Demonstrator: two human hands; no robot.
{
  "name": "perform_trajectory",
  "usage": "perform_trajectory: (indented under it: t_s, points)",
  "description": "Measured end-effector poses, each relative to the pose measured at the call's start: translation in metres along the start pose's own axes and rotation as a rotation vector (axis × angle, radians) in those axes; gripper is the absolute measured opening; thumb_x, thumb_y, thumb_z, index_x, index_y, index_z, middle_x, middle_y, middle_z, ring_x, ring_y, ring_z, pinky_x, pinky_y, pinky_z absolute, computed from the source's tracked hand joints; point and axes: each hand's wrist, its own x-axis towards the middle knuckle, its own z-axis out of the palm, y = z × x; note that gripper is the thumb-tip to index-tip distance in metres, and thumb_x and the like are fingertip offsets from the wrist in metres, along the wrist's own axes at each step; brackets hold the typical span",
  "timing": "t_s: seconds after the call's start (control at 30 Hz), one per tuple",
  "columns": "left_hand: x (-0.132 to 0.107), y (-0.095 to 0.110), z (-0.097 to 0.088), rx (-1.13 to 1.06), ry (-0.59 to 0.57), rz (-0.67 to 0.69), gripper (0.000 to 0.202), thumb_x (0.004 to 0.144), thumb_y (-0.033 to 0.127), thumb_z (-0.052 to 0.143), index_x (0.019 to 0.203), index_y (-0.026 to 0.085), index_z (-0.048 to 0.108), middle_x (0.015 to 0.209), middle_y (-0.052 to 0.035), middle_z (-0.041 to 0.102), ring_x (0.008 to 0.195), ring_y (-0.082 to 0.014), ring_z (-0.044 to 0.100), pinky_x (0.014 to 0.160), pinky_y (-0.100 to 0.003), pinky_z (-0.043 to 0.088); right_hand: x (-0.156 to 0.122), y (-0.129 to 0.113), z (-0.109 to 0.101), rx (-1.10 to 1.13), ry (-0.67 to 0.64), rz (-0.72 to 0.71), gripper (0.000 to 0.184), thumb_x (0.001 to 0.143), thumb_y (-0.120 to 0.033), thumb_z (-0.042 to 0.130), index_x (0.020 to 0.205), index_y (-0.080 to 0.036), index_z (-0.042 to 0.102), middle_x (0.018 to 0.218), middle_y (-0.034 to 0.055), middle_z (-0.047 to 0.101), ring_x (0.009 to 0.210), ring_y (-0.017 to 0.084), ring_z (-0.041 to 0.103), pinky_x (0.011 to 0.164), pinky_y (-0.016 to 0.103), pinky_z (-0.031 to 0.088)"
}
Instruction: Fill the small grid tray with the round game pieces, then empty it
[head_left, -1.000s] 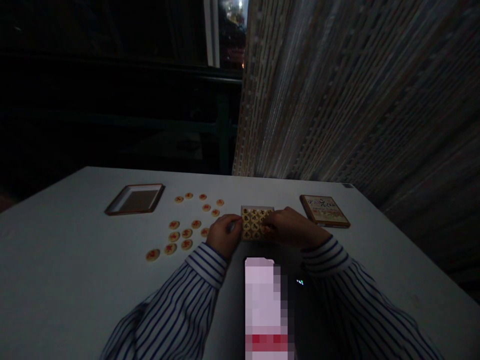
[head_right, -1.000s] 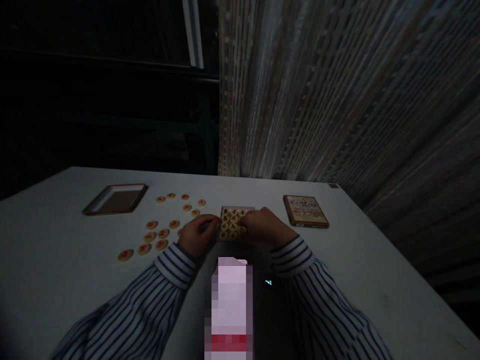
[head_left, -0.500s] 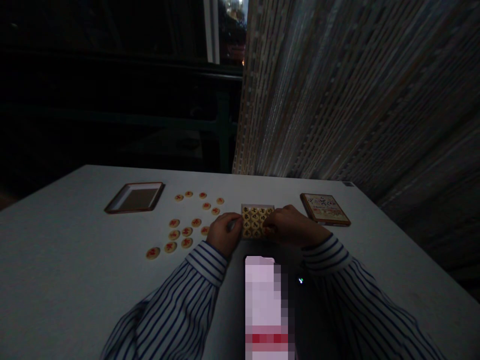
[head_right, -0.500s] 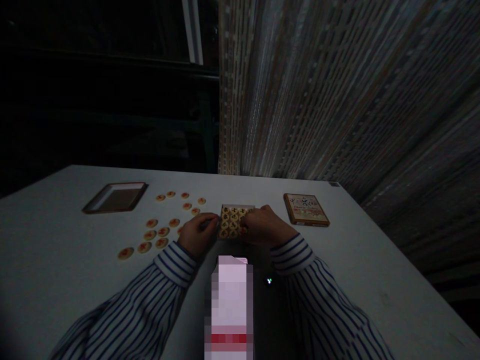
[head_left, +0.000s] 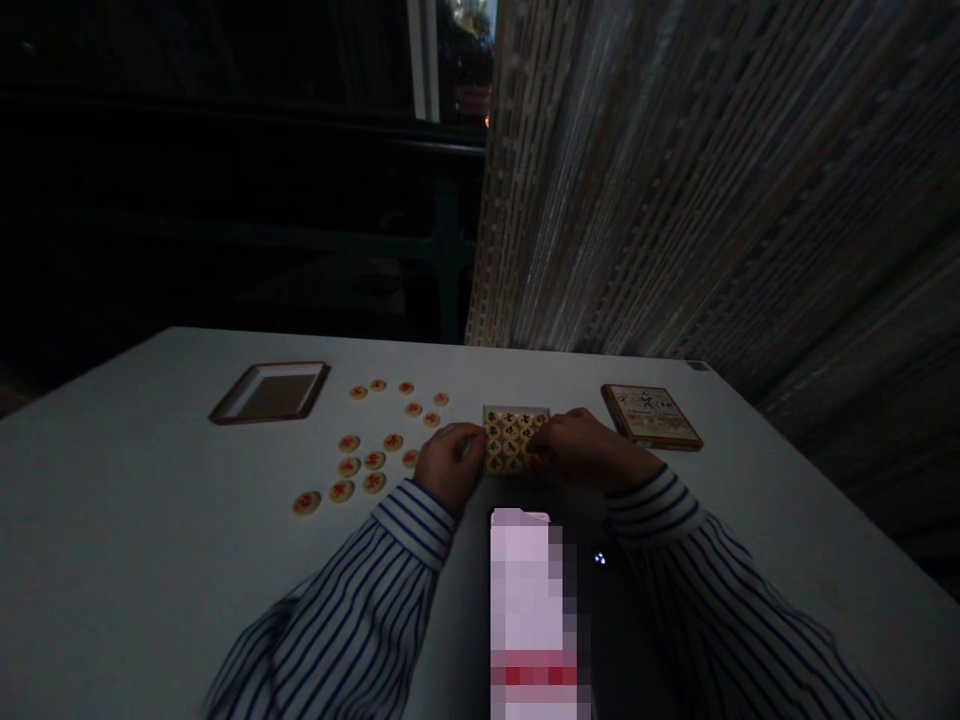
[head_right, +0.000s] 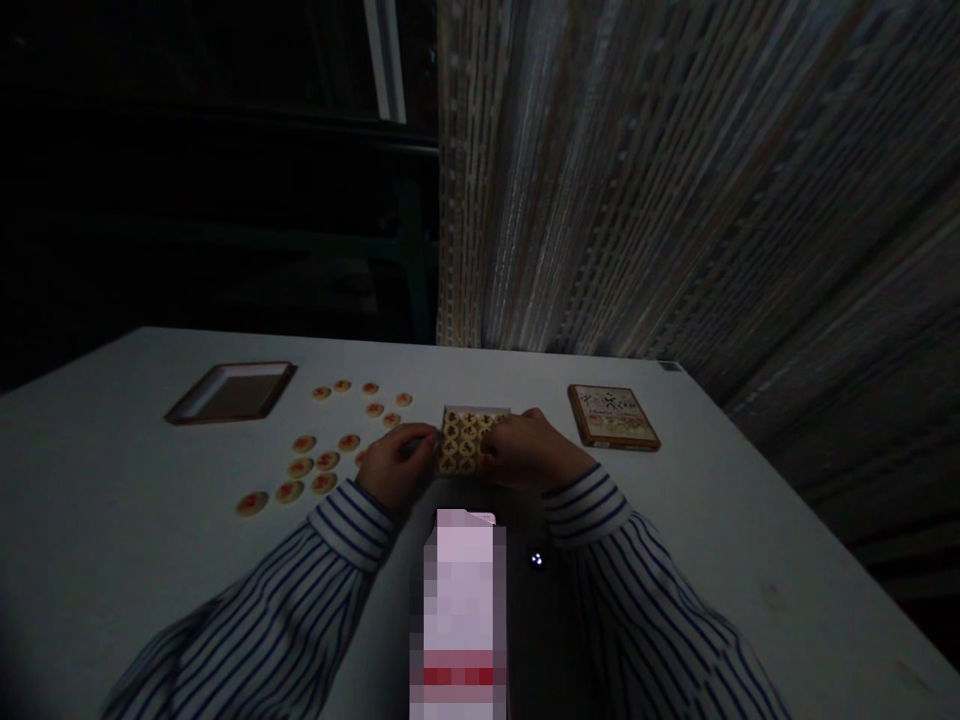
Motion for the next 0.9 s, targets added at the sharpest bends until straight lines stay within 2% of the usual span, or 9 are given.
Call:
perform_trajectory:
  t_s: [0.17,0.4,0.57,0.9]
  points:
    - [-0.0001,-0.0008,0.0005,-0.008,-0.004,-0.003,0.015,0.077,0.024,0.051,0.081,0.018,0.065,0.083,-0.0047,0.068,0.081,-0.0167,0.062,0.077,-0.031,0.049,-0.0012,-0.001,-0.001,0.011,0.052,-0.008,0.021,0.077,-0.034,0.049,0.083,-0.02,0.062,0.086,0.0053,0.066,0.083,0.019,0.059,0.072,0.032,0.033]
    - [-0.0004,0.0007,0.0003,-0.011,-0.011,-0.012,0.015,0.077,0.024,0.052,0.081,0.018,0.065,0.083,-0.0046,0.068,0.081,-0.0166,0.062,0.077,-0.031,0.049,-0.0014,-0.0036,-0.0072,0.01,-0.023,-0.005,0.02,0.078,-0.03,0.046,0.082,-0.021,0.063,0.086,0.0053,0.066,0.083,0.019,0.059,0.073,0.033,0.033]
    - [-0.0007,0.0007,0.0008,-0.01,0.009,-0.011,0.015,0.077,0.024,0.052,0.08,0.019,0.065,0.082,-0.0036,0.068,0.08,-0.016,0.062,0.077,-0.03,0.049,-0.0014,-0.0015,-0.0031,0.027,0.017,-0.023,0.02,0.078,-0.03,0.046,0.081,-0.021,0.064,0.085,0.0047,0.066,0.082,0.019,0.058,0.075,0.034,0.033]
    - [-0.0006,0.0015,-0.0002,-0.001,0.0,0.005,0.015,0.077,0.024,0.051,0.08,0.018,0.065,0.082,-0.0045,0.068,0.081,-0.0163,0.062,0.077,-0.03,0.049,-0.0022,-0.0049,-0.0086,0.066,-0.036,-0.006,0.018,0.076,-0.028,0.049,0.082,-0.02,0.064,0.084,0.0051,0.066,0.083,0.019,0.058,0.078,0.036,0.033]
